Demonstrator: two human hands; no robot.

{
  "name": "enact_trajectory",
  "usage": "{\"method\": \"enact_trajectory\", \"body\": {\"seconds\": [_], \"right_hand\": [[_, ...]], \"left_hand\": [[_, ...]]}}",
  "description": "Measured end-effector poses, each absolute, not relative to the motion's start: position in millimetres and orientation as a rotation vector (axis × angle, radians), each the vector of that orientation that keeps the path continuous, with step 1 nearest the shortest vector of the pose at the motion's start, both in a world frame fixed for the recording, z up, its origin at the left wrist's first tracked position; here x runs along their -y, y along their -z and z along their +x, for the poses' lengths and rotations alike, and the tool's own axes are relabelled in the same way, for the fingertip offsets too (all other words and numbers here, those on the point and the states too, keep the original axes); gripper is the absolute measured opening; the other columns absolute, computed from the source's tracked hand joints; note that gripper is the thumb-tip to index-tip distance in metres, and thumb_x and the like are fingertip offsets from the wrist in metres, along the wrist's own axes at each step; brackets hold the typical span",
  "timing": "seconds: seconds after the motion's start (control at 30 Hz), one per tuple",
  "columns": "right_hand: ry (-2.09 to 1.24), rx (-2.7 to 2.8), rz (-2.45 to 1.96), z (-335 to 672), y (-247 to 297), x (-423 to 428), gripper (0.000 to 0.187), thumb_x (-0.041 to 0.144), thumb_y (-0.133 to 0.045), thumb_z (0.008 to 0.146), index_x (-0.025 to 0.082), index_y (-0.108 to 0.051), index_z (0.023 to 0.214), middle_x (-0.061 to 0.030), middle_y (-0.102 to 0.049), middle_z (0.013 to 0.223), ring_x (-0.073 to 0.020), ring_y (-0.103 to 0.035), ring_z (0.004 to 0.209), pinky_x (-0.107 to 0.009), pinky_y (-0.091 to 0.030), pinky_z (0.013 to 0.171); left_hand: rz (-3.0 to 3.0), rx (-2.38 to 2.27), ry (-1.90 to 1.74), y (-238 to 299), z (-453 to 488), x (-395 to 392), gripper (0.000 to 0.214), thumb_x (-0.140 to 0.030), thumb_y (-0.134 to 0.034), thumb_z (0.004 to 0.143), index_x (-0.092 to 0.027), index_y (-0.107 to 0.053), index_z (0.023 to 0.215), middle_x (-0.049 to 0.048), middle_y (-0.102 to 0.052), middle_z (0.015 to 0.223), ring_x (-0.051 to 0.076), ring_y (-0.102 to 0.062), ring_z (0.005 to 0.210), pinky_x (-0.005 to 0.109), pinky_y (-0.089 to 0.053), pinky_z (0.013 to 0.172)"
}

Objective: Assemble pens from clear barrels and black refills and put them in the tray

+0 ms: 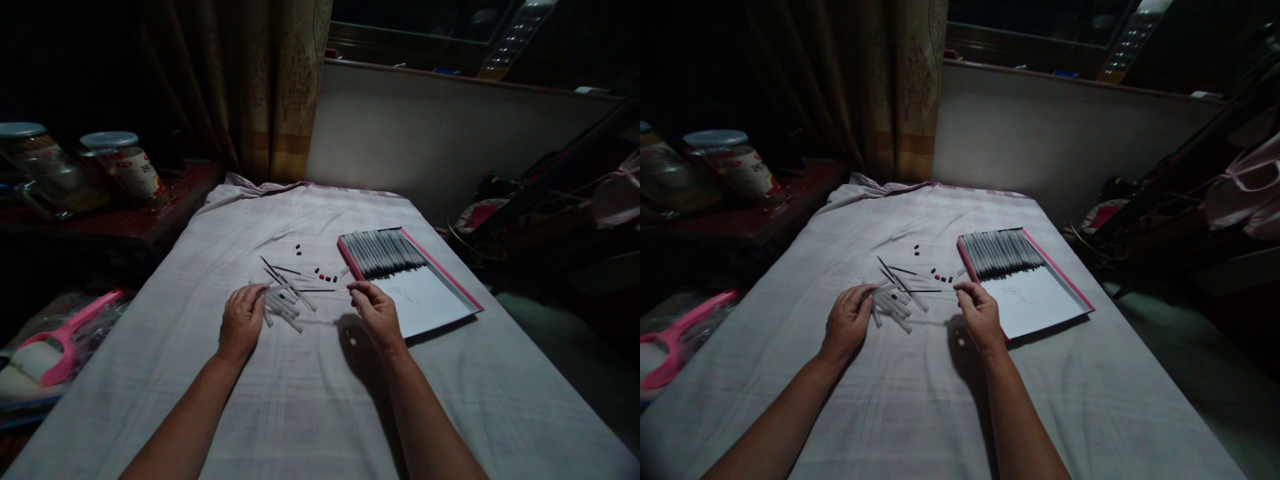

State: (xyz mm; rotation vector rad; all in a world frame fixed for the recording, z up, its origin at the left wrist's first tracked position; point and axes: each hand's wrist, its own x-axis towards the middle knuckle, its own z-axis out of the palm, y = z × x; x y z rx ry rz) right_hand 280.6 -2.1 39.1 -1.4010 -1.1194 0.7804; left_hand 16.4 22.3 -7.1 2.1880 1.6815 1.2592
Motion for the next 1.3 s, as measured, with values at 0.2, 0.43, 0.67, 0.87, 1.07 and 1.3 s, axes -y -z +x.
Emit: {"method": "enact_trajectory", "body": {"seconds": [0.2,0.43,0.67,0.87,1.07,1.3], "right_hand": [[-0.704,1.154,-1.403,277,-35,1,0.024,0.038,-0.061,0.074,0.018,-0.071,0.081,-0.0005,-0.061,0.065,-0.0133,-0.053,0.059,-0.026,-0.044,0.057],[-0.684,1.15,-1.418,283,-38,2,0.025,0.038,-0.06,0.075,0.017,-0.07,0.084,0.0002,-0.06,0.064,-0.0127,-0.051,0.056,-0.025,-0.042,0.055],[-0.648,1.235,-1.397,279,-39,1,0.023,0.036,-0.059,0.076,0.018,-0.072,0.082,-0.0037,-0.068,0.074,-0.0148,-0.058,0.064,-0.028,-0.048,0.062],[-0.716,1.457,-1.285,261,-41,3,0.019,0.031,-0.059,0.08,0.02,-0.074,0.083,-0.006,-0.072,0.083,-0.0177,-0.065,0.076,-0.031,-0.052,0.072],[-0.833,1.74,-1.406,253,-37,-11,0.047,0.018,-0.053,0.082,0.02,-0.06,0.129,-0.004,-0.074,0.096,-0.0134,-0.066,0.074,-0.025,-0.051,0.069],[-0.18,2.037,-2.103,257,-52,-74,0.032,0.032,-0.045,0.096,0.021,-0.073,0.106,-0.0111,-0.07,0.113,-0.0226,-0.064,0.103,-0.031,-0.047,0.085]], "left_hand": [[2.252,-1.687,-1.241,9,17,-21,0.025,-0.027,-0.045,0.093,-0.021,-0.066,0.105,0.0074,-0.071,0.102,0.023,-0.063,0.099,0.039,-0.048,0.09],[2.302,-1.681,-1.245,9,17,-21,0.024,-0.024,-0.046,0.094,-0.021,-0.066,0.106,0.007,-0.071,0.103,0.023,-0.062,0.099,0.038,-0.047,0.089],[2.426,-1.623,-1.213,4,21,-16,0.022,-0.023,-0.047,0.094,-0.021,-0.064,0.106,0.0073,-0.071,0.103,0.024,-0.061,0.101,0.039,-0.044,0.091],[2.501,-1.524,-1.143,-3,25,-11,0.023,-0.021,-0.048,0.093,-0.023,-0.064,0.109,0.0067,-0.072,0.101,0.023,-0.063,0.098,0.04,-0.044,0.09],[2.417,-1.487,-1.237,0,27,-11,0.023,-0.026,-0.046,0.096,-0.021,-0.063,0.109,0.0072,-0.073,0.1,0.022,-0.065,0.095,0.039,-0.047,0.089],[2.308,-1.497,-1.28,1,26,-15,0.022,-0.026,-0.047,0.095,-0.022,-0.064,0.108,0.0065,-0.073,0.099,0.021,-0.066,0.093,0.036,-0.052,0.085]]}}
